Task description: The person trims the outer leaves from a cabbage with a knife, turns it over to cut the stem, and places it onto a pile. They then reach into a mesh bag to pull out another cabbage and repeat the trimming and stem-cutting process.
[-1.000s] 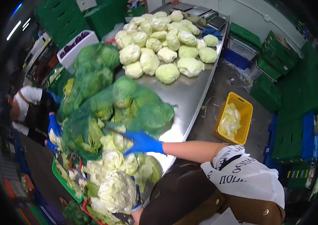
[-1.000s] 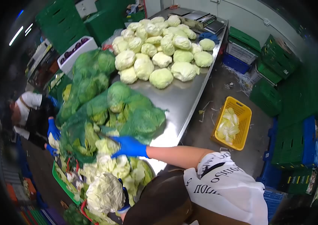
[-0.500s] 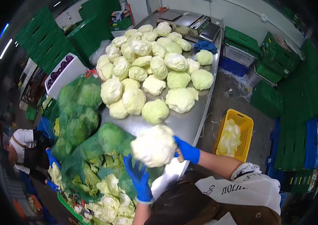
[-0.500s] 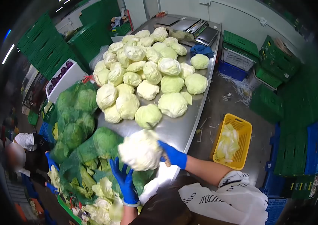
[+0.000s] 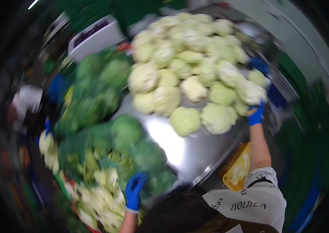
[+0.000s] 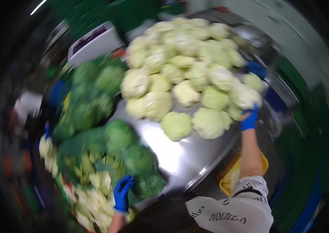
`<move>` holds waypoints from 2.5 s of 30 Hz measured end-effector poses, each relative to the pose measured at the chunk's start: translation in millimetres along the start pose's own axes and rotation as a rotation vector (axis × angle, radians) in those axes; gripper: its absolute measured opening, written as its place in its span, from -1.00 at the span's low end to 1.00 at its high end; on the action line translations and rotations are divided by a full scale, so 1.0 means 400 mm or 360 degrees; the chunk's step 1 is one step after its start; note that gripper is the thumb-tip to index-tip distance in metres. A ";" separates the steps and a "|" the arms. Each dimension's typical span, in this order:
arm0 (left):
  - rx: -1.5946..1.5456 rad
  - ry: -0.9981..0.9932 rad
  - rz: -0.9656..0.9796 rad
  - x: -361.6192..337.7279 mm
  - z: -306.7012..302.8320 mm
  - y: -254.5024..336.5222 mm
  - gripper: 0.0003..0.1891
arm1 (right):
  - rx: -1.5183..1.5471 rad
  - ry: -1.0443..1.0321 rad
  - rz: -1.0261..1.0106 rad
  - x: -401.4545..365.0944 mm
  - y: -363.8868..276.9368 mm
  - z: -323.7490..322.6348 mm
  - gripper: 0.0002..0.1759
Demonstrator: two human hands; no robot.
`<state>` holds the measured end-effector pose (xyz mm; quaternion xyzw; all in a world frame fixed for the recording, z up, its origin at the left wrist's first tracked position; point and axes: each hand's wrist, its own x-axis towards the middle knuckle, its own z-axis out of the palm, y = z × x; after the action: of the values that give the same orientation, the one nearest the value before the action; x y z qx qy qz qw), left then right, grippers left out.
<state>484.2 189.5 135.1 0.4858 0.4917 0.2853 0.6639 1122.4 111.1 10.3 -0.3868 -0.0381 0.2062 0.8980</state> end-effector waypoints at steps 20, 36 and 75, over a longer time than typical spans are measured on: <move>0.2134 0.0576 -0.0009 -0.308 -0.272 -0.414 0.00 | -0.1146 -0.2402 0.1278 -0.908 0.478 0.742 -0.32; 0.1688 0.0811 0.0049 -0.470 -0.715 -0.632 -0.29 | -0.2065 -0.3142 0.0051 -1.987 0.982 0.625 -0.13; 0.0848 0.0229 0.0401 0.867 -0.765 -0.187 -0.50 | -0.1915 -0.1036 0.0724 -1.190 1.064 0.768 -0.73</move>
<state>314.8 570.9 -78.0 0.6786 0.5307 0.2601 0.4360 473.3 391.5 -34.5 -0.7317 -0.3293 0.4363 0.4072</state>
